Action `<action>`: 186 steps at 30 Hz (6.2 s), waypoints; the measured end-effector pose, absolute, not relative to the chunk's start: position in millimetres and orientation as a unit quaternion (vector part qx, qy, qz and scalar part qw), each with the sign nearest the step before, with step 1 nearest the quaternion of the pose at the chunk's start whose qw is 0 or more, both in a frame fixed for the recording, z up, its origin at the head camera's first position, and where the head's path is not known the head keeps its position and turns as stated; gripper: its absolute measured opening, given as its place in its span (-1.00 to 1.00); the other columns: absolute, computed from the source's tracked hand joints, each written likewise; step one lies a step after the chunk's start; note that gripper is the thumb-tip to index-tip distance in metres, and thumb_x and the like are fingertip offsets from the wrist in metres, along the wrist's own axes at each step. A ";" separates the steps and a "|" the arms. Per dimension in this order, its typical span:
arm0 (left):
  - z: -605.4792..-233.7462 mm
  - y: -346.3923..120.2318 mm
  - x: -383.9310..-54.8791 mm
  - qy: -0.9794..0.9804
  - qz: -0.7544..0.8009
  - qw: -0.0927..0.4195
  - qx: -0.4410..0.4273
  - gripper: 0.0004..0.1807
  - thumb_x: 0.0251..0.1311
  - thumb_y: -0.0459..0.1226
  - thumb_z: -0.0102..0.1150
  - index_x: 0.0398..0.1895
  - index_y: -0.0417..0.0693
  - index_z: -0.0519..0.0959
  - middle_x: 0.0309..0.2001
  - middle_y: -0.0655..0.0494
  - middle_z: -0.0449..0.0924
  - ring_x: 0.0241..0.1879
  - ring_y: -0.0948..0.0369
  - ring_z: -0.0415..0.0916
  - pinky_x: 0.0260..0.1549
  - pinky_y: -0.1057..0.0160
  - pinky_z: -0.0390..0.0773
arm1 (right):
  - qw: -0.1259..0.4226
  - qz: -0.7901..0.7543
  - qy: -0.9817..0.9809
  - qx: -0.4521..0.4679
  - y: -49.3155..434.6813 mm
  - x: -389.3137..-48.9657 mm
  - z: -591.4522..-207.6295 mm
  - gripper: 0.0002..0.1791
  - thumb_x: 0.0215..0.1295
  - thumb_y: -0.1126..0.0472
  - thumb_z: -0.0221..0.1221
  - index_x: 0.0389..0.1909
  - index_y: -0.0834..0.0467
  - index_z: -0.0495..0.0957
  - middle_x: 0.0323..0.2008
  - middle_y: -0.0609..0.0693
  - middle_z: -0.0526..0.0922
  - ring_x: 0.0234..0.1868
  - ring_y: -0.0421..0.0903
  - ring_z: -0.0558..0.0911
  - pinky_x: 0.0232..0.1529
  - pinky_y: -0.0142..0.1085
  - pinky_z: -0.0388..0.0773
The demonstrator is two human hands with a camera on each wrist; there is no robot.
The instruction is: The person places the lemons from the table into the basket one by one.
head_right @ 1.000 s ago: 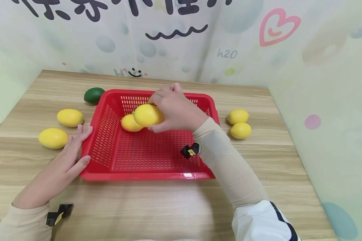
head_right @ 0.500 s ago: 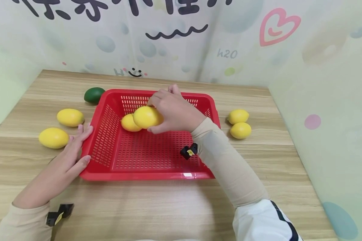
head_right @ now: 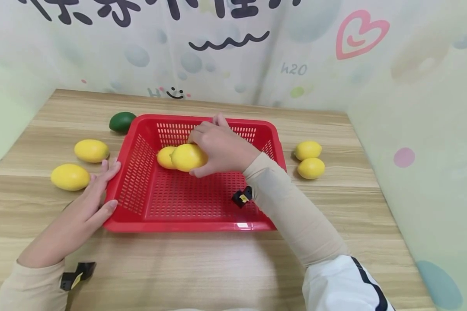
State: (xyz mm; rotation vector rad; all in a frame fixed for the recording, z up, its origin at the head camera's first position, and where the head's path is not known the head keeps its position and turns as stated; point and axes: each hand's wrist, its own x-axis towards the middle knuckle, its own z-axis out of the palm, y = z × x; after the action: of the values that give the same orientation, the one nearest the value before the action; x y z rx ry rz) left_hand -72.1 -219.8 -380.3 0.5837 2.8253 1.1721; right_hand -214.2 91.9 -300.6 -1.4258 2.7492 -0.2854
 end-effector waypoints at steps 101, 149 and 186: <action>-379.7 -218.2 -70.8 0.908 0.376 0.011 0.186 -0.15 0.47 -0.30 0.00 0.69 -0.04 -0.17 0.67 -0.08 -0.19 0.64 -0.09 -0.39 0.58 0.03 -0.31 | 0.034 -0.014 0.920 -0.390 64.1 -213.8 -361.4 -0.41 0.12 -0.24 0.41 -0.05 0.15 0.70 -0.13 -0.04 0.71 -0.10 -0.08 0.51 0.03 -0.05 0.19; -382.4 -217.7 -71.2 0.907 0.374 0.000 0.195 -0.17 0.49 -0.30 -0.02 0.69 -0.04 -0.16 0.67 -0.09 -0.18 0.64 -0.06 -0.40 0.57 0.14 -0.37 | 0.020 0.006 0.916 -0.400 53.8 -212.0 -370.9 -0.35 0.17 -0.31 0.37 0.01 0.15 0.64 -0.13 -0.04 0.68 -0.09 -0.07 0.50 0.04 -0.08 0.21; -379.6 -220.3 -73.0 0.911 0.369 0.004 0.182 -0.12 0.45 -0.30 0.04 0.70 -0.01 -0.17 0.67 -0.11 -0.25 0.64 -0.10 -0.37 0.57 -0.04 -0.28 | 0.023 -0.048 0.927 -0.372 59.4 -213.8 -337.7 -0.24 0.18 -0.31 0.38 0.20 0.17 0.64 0.11 0.02 0.70 0.12 -0.05 0.56 0.03 -0.07 0.18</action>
State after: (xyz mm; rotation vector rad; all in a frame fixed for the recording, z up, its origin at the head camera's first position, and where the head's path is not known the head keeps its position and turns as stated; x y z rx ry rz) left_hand -73.0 -220.3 -379.6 0.5702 2.8557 1.1556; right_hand -213.8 59.4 -337.7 -1.1521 2.8689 -0.1482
